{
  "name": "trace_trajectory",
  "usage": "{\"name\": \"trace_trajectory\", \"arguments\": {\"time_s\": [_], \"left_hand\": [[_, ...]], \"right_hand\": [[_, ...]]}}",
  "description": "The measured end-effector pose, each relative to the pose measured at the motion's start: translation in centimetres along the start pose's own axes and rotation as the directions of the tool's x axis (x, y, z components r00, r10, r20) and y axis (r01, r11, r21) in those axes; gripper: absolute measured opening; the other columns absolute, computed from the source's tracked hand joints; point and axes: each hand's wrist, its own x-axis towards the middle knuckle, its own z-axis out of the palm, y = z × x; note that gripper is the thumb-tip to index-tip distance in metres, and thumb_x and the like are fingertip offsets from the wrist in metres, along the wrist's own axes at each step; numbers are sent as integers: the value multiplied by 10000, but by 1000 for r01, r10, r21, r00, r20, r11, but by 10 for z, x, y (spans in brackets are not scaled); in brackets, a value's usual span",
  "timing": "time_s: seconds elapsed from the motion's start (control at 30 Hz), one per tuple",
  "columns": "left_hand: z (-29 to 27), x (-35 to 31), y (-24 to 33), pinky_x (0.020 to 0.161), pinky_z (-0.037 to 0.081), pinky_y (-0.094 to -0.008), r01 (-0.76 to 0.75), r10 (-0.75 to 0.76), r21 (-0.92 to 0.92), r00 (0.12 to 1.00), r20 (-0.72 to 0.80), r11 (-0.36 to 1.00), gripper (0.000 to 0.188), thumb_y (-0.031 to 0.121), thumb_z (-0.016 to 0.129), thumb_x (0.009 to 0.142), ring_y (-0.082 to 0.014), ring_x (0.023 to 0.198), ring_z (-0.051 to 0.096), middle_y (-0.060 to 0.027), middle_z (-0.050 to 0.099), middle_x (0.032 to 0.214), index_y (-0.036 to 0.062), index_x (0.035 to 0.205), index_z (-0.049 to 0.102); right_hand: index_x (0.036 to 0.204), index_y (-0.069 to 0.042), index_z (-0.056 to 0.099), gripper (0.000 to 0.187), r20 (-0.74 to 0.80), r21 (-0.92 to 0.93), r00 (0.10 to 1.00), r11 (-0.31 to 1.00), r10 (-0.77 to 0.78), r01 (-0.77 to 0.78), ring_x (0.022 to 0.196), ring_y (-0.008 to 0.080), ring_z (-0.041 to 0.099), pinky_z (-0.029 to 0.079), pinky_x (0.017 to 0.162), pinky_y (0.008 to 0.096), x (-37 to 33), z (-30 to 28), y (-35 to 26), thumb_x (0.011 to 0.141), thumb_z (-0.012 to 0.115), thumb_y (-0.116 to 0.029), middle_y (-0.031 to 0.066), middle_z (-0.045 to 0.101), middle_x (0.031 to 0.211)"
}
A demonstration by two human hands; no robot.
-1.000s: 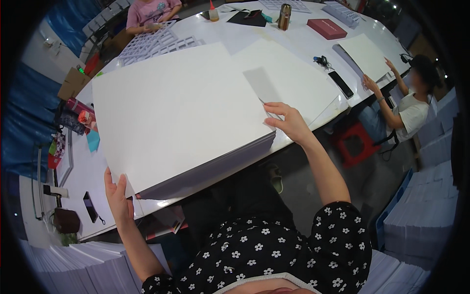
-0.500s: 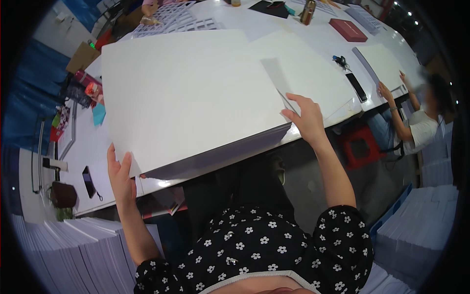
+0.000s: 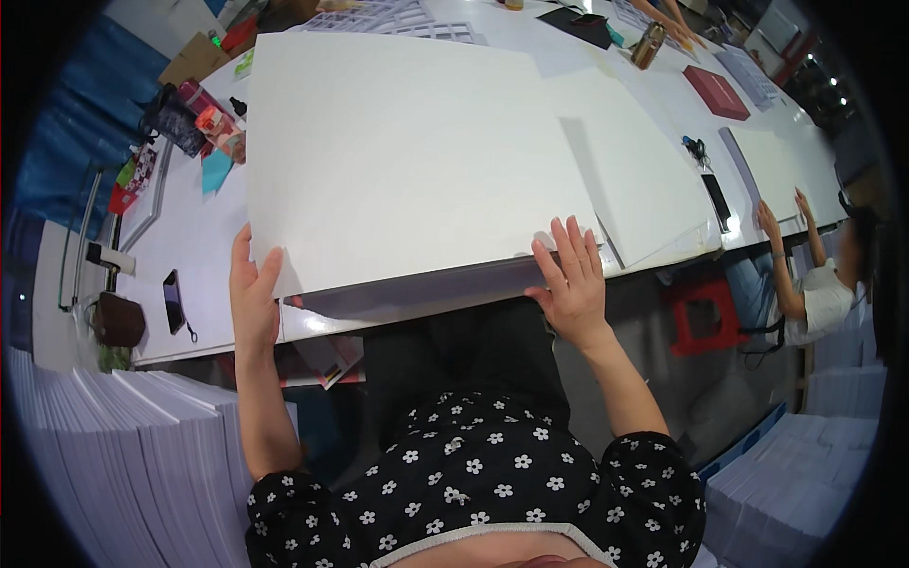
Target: The person assembles books by placing white paper covers into a purple grid mold on a table. They repeatedly open the covers, align them with the grid, and press them down to secure the shape. The process is repetitive, involving handling multiple covers one by one.
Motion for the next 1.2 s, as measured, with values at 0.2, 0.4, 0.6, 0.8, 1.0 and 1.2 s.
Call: {"name": "trace_trajectory", "arguments": {"time_s": [0.2, 0.4, 0.6, 0.8, 1.0, 1.2], "left_hand": [[-5, 1, -6, 664, 524, -251, -4, 1, 85, 999, 33, 996, 489, 64, 530, 962, -150, 862, 655, -134, 641, 1095, -1, 1415, 358], [-17, 9, -28, 1020, 409, -318, -192, 208, 314, 978, -18, 930, 448, 23, 566, 912, -196, 1197, 523, -124, 566, 1289, -42, 1349, 490], [-17, 8, -35, 1044, 388, -330, -121, 132, 245, 991, -30, 962, 493, 36, 585, 903, -206, 1182, 531, -121, 577, 1295, -25, 1382, 484], [-24, 14, -48, 1084, 351, -305, -34, 30, 102, 999, 46, 994, 569, 42, 551, 934, -181, 1278, 490, -105, 525, 1418, 5, 1481, 400], [-33, 12, -49, 1154, 260, -305, -5, -3, 67, 993, 118, 998, 519, 118, 431, 1023, -183, 1418, 346, -99, 369, 1556, 26, 1523, 330], [-42, 10, -52, 1187, 202, -320, 35, -49, 81, 984, 171, 996, 528, 177, 416, 1052, -204, 1477, 251, -95, 284, 1602, 24, 1538, 280]], "right_hand": [[1358, -190, 571, 664, 61, -55, 998, 998, 5, -2, 1375, 377, 415, 314, 1127, 548, -2, 3, -2, 730, 775, -261, 152, 468, 1463], [1328, -188, 589, 544, 44, -103, 999, 994, -22, 27, 1360, 374, 432, 319, 1124, 548, 1, 7, -6, 816, 718, -320, 147, 493, 1439], [1332, -177, 583, 476, 22, -119, 999, 992, -36, 39, 1349, 384, 440, 323, 1116, 566, 1, 11, -7, 902, 640, -372, 150, 496, 1436], [1374, -181, 541, 471, 41, -141, 998, 988, -52, 57, 1367, 393, 420, 295, 1131, 567, -1, 9, -5, 956, 581, -395, 162, 478, 1451], [1375, -164, 536, 461, 38, -144, 997, 987, -66, 71, 1375, 397, 412, 289, 1136, 558, 1, 8, -7, 973, 563, -390, 163, 469, 1463], [1369, -157, 539, 461, 20, -149, 997, 986, -80, 82, 1374, 395, 417, 291, 1138, 553, -1, 13, -6, 993, 522, -422, 160, 466, 1469]]}}
